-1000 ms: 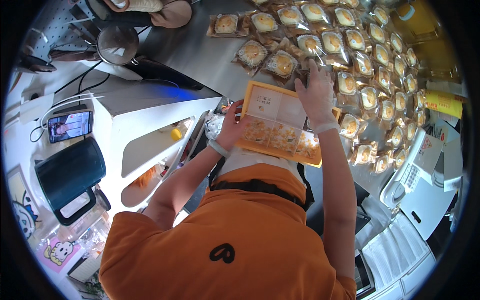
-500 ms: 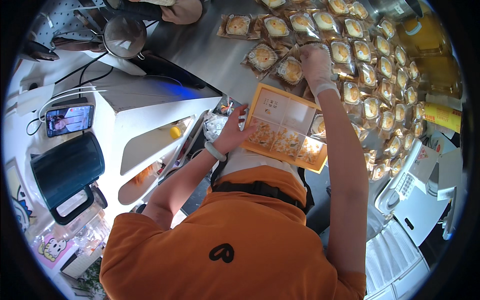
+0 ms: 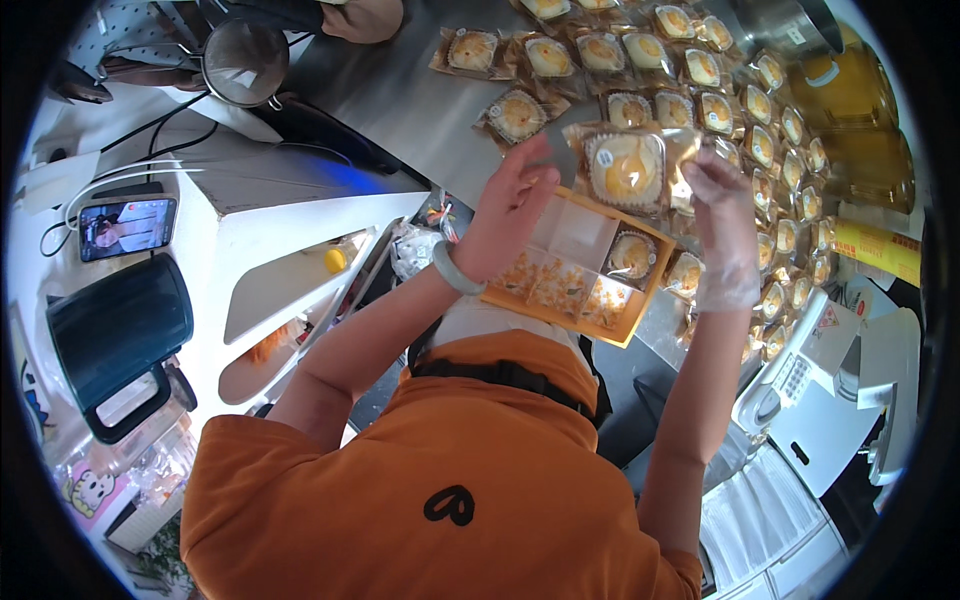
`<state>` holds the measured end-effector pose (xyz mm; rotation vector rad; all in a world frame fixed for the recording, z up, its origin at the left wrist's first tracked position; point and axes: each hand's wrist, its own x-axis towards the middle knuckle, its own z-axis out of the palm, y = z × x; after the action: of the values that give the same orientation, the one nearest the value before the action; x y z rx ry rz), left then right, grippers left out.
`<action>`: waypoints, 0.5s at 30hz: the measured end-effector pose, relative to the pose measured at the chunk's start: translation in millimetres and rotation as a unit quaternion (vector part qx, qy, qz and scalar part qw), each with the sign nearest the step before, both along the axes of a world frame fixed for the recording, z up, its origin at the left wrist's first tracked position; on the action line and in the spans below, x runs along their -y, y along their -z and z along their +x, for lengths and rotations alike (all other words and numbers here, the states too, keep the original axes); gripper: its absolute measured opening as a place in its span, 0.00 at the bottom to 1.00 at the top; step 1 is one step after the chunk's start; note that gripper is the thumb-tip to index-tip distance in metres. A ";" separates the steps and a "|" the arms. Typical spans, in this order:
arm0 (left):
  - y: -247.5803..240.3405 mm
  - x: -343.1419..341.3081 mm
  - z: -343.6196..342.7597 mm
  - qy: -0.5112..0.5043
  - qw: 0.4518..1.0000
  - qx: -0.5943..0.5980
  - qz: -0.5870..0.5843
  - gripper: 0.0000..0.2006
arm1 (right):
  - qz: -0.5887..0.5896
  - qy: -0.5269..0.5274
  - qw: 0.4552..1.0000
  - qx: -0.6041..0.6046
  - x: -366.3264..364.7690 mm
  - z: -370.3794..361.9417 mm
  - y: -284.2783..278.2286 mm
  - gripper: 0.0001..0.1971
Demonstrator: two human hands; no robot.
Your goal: The person assembles cardboard boxes by folding them and inserting paper dividers, then places a packaged pastry into one of the slots.
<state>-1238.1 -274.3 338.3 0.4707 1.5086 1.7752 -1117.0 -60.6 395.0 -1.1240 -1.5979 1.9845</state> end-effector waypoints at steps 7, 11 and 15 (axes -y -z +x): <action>-28.9 -14.8 19.0 0.087 0.983 0.161 0.017 0.14 | -0.179 0.066 0.974 -0.124 40.0 60.2 9.8 0.09; -24.2 -10.6 26.1 0.106 0.992 0.060 -0.031 0.14 | -0.215 0.122 0.961 -0.124 65.1 72.6 20.3 0.08; -14.5 -10.0 33.6 0.088 0.995 -0.026 -0.030 0.16 | -0.203 0.160 0.958 -0.123 88.8 73.1 26.7 0.09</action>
<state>-1204.5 -264.3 352.7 0.6048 1.5042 1.5882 -1043.9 -149.4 368.3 -1.1332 -0.8447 2.1745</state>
